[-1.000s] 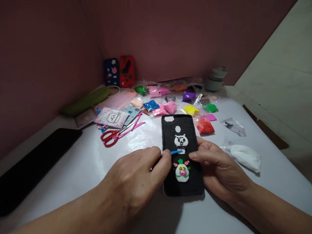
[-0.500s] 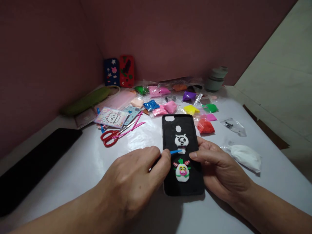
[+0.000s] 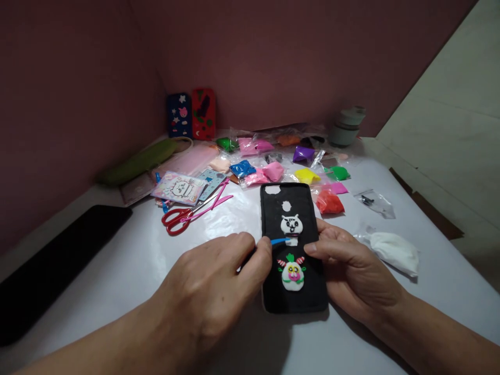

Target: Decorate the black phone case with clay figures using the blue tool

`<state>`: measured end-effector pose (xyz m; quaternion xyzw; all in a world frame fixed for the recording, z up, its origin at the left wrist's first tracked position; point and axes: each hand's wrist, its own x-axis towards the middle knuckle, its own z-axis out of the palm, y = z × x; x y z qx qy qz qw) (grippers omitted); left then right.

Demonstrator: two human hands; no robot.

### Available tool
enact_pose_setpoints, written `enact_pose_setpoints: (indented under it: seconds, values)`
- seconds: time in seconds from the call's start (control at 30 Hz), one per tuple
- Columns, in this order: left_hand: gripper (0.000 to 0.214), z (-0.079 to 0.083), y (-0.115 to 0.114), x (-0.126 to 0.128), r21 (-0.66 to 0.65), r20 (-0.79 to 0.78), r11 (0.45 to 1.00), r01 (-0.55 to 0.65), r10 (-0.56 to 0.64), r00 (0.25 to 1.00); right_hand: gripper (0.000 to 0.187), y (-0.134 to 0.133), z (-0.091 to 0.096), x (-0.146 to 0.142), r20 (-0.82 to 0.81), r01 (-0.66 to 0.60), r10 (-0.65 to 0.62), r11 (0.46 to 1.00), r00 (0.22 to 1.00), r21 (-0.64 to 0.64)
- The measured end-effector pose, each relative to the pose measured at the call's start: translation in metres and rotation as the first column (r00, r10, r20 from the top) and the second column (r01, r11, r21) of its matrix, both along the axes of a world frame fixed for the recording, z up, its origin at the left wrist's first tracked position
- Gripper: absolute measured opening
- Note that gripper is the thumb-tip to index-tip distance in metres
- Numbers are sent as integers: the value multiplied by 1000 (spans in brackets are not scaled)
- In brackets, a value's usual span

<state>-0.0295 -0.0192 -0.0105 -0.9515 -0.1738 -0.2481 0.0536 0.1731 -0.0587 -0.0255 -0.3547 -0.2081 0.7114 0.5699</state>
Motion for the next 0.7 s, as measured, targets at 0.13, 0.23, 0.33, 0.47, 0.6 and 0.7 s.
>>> enact_pose_setpoints:
  seconds: [0.13, 0.23, 0.33, 0.47, 0.6, 0.7]
  values:
    - [29, 0, 0, 1, -8, 3, 1000, 6, -6, 1000, 27, 0, 1, 0, 3, 4, -4, 1000, 1000, -1]
    - [30, 1, 0, 3, -12, -13, 1000, 1, -1, 1000, 26, 0, 2, -1, -1, 12, -12, 1000, 1000, -6]
    - [29, 2, 0, 4, -3, -22, 1000, 2, -3, 1000, 28, 0, 2, 0, 1, -2, 2, 1000, 1000, 2]
    - [28, 2, -1, 4, 16, -8, 1000, -2, 2, 1000, 29, 0, 1, 0, -3, -15, 15, 1000, 1000, 13]
    - [29, 3, -1, 4, 21, -20, 1000, -14, 15, 1000, 27, -1, 1, 1, 0, -11, 11, 1000, 1000, 8]
    - [29, 4, -1, 4, 55, -38, 998, -17, 19, 999, 28, -1, 2, 0, 21, -7, 7, 1000, 1000, 2]
